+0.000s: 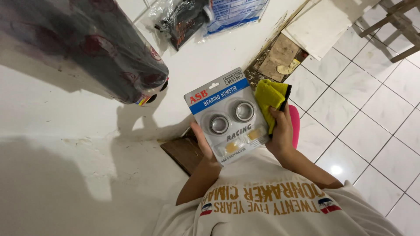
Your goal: The person wipes the exterior of a packaged bearing set using a yellow and black cloth, cleaning various sides of the plastic and cardboard packaging by hand.
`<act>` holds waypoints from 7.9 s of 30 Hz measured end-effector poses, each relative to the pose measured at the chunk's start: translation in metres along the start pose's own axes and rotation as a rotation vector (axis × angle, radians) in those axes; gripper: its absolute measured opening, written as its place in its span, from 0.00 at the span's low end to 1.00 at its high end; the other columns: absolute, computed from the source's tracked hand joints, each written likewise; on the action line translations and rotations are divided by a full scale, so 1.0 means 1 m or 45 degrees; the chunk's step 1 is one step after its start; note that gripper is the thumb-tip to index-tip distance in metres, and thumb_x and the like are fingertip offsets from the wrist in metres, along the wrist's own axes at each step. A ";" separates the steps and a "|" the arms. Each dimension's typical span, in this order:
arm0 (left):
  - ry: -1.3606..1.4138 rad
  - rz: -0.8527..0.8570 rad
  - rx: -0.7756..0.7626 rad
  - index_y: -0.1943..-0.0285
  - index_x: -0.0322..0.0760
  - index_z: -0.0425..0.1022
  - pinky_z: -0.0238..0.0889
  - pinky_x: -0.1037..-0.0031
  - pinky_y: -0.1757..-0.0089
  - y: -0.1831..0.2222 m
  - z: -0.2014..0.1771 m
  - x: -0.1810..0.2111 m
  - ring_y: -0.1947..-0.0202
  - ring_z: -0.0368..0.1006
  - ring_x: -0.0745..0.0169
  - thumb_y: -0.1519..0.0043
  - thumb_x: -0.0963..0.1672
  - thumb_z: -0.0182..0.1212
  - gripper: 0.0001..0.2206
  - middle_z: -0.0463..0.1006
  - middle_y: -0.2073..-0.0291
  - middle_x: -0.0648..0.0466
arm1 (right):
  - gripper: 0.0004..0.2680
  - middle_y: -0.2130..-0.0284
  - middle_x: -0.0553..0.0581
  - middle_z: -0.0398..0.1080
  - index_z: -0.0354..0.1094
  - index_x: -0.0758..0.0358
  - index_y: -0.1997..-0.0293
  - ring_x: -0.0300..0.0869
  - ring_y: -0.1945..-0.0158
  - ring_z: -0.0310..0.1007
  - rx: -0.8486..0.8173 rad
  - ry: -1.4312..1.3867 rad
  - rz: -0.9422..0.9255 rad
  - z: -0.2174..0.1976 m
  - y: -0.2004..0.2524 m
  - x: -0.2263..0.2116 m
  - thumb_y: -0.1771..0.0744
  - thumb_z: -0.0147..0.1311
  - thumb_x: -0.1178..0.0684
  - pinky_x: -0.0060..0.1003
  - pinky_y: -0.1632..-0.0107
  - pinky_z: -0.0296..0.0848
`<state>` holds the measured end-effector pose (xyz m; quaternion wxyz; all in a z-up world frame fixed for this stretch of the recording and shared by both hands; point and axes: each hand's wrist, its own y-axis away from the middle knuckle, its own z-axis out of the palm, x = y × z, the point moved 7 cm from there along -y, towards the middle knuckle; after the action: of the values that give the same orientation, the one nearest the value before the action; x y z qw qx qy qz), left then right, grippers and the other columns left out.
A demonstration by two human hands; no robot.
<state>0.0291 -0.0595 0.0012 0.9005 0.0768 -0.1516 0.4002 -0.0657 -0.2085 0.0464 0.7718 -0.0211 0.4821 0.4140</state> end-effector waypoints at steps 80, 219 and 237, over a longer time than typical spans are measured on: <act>1.426 0.845 -0.406 0.41 0.39 0.71 0.40 0.59 0.35 -0.053 0.089 -0.062 0.37 0.64 0.55 0.42 0.43 0.47 0.19 0.78 0.47 0.52 | 0.17 0.51 0.60 0.73 0.76 0.63 0.51 0.49 0.44 0.70 -1.190 1.304 -1.022 0.101 -0.019 -0.068 0.43 0.50 0.54 0.44 0.39 0.68; 0.077 -0.535 -0.141 0.20 0.37 0.50 0.59 0.66 0.35 0.129 -0.136 0.006 0.36 0.67 0.54 0.42 0.58 0.59 0.43 0.66 0.33 0.47 | 0.08 0.50 0.53 0.72 0.80 0.52 0.60 0.55 0.44 0.64 -0.842 1.727 -1.904 0.048 0.044 -0.062 0.39 0.59 0.58 0.52 0.41 0.57; -0.009 -0.562 -0.096 0.22 0.38 0.53 0.60 0.65 0.36 0.086 -0.144 0.042 0.37 0.68 0.53 0.40 0.59 0.53 0.39 0.67 0.34 0.47 | 0.07 0.48 0.51 0.72 0.79 0.49 0.61 0.51 0.37 0.65 -1.100 1.739 -1.864 0.099 0.005 -0.079 0.39 0.68 0.54 0.57 0.31 0.55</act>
<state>0.0224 0.0650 -0.1190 0.9680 0.0757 -0.1491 0.1870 -0.0125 -0.2114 0.1612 0.3281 -0.7979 0.4934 -0.1104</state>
